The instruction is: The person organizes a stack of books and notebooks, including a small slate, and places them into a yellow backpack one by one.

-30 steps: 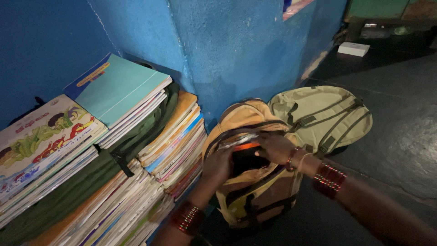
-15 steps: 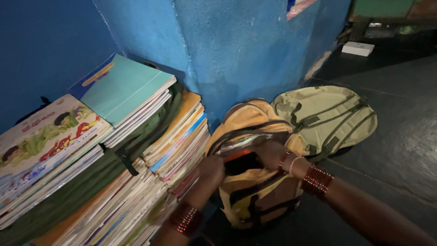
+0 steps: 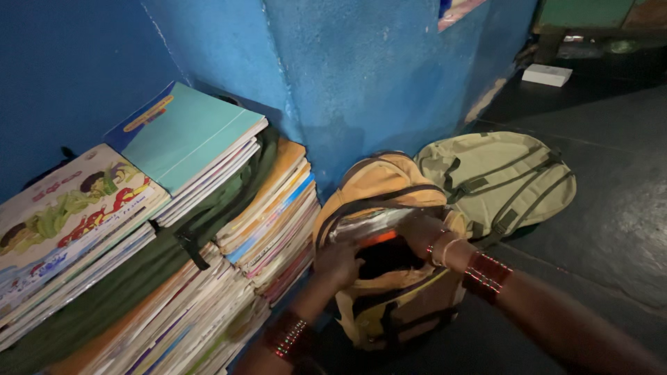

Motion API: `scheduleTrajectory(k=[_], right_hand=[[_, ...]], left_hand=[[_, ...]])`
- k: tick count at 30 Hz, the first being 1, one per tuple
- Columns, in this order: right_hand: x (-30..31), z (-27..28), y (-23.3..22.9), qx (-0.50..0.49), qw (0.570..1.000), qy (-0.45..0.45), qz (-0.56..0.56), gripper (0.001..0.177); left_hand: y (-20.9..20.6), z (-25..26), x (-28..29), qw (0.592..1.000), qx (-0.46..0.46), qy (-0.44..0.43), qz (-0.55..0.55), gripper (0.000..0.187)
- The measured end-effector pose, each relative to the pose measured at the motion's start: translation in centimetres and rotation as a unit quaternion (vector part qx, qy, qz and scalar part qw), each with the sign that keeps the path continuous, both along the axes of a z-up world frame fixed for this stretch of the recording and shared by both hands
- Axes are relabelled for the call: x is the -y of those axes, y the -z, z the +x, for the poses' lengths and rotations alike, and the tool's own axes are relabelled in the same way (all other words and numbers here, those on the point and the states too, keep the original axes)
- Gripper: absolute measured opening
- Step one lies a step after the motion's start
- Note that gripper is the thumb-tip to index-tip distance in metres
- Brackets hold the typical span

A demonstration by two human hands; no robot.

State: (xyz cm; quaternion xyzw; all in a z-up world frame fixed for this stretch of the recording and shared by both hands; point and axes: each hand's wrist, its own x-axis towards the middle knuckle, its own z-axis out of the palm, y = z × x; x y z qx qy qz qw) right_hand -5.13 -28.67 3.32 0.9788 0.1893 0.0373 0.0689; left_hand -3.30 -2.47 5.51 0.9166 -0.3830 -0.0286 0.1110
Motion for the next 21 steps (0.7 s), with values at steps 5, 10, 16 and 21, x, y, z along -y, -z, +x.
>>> scheduleTrajectory(k=[5, 10, 16, 21], right_hand=[[-0.4, 1.1, -0.3, -0.116, 0.989, 0.07, -0.052, 0.026], [0.6, 1.7, 1.9, -0.084, 0.992, 0.042, -0.086, 0.023], [-0.1, 2.7, 3.0, -0.12, 0.988, 0.084, -0.048, 0.042], [-0.6, 2.2, 4.0, -0.021, 0.995, 0.086, -0.048, 0.031]], left_hand=[[-0.3, -0.5, 0.3, 0.997, -0.009, -0.026, 0.065, 0.039], [2.3, -0.1, -0.2, 0.999, 0.007, -0.009, 0.045, 0.042], [4.1, 2.1, -0.3, 0.998, 0.053, 0.0, 0.025, 0.039], [3.3, 1.6, -0.4, 0.999, -0.019, -0.041, -0.018, 0.039]])
